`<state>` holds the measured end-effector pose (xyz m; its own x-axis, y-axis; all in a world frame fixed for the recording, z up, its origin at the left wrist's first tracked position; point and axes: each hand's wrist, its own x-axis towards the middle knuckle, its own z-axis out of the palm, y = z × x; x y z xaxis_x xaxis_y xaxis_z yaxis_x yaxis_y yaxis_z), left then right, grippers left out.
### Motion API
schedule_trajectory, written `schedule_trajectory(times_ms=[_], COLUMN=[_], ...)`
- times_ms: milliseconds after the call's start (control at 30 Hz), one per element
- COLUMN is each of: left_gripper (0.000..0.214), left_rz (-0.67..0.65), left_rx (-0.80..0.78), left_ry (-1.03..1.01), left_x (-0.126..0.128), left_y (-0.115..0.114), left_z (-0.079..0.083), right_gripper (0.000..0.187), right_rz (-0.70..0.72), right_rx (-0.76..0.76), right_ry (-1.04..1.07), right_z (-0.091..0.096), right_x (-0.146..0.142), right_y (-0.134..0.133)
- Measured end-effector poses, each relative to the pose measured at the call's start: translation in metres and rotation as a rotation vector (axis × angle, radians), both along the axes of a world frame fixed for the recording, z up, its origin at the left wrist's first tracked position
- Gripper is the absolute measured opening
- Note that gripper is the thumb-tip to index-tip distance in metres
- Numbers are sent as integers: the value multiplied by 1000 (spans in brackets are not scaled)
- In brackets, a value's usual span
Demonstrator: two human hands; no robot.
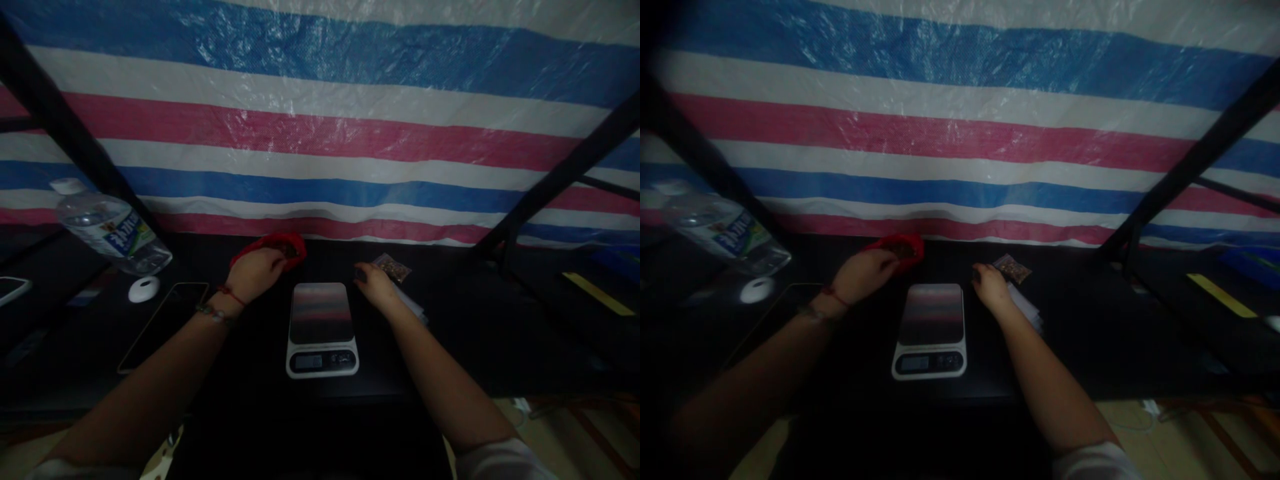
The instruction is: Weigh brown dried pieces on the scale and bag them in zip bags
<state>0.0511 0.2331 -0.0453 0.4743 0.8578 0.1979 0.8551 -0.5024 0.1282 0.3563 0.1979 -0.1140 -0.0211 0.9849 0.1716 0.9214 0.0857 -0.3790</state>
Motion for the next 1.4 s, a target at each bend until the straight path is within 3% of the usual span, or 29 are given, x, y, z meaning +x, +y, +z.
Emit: schedule_trajectory(times_ms=[100, 167, 300, 400, 533, 667, 767, 1233, 1400], left_gripper=[37, 42, 45, 43, 52, 54, 51, 51, 44], left_rz=[-149, -171, -23, 27, 60, 88, 87, 187, 182], left_rx=[-152, -145, -25, -18, -47, -19, 18, -38, 13], left_ry=[33, -18, -90, -66, -45, -31, -11, 12, 8], left_x=[5, 5, -2, -4, -1, -1, -3, -2, -2], left_y=[3, 10, 31, 41, 41, 40, 42, 44, 46], left_z=[-3, -3, -6, -19, -40, -49, -51, -52, -51], right_gripper=[42, 43, 43, 42, 42, 54, 57, 50, 49], right_rz=[7, 15, 10, 31, 73, 71, 61, 81, 69], right_rx=[-2, 3, 33, 47, 39, 134, 216, 312, 351], right_ry=[9, 23, 63, 83, 93, 129, 167, 236, 295], right_z=[0, -1, 1, 2, 2, -1, -3, -6, -5], right_x=[1, 0, -3, -5, -7, -8, -9, -9, -11], right_y=[0, 0, -2, -4, -5, -5, -4, -2, -3])
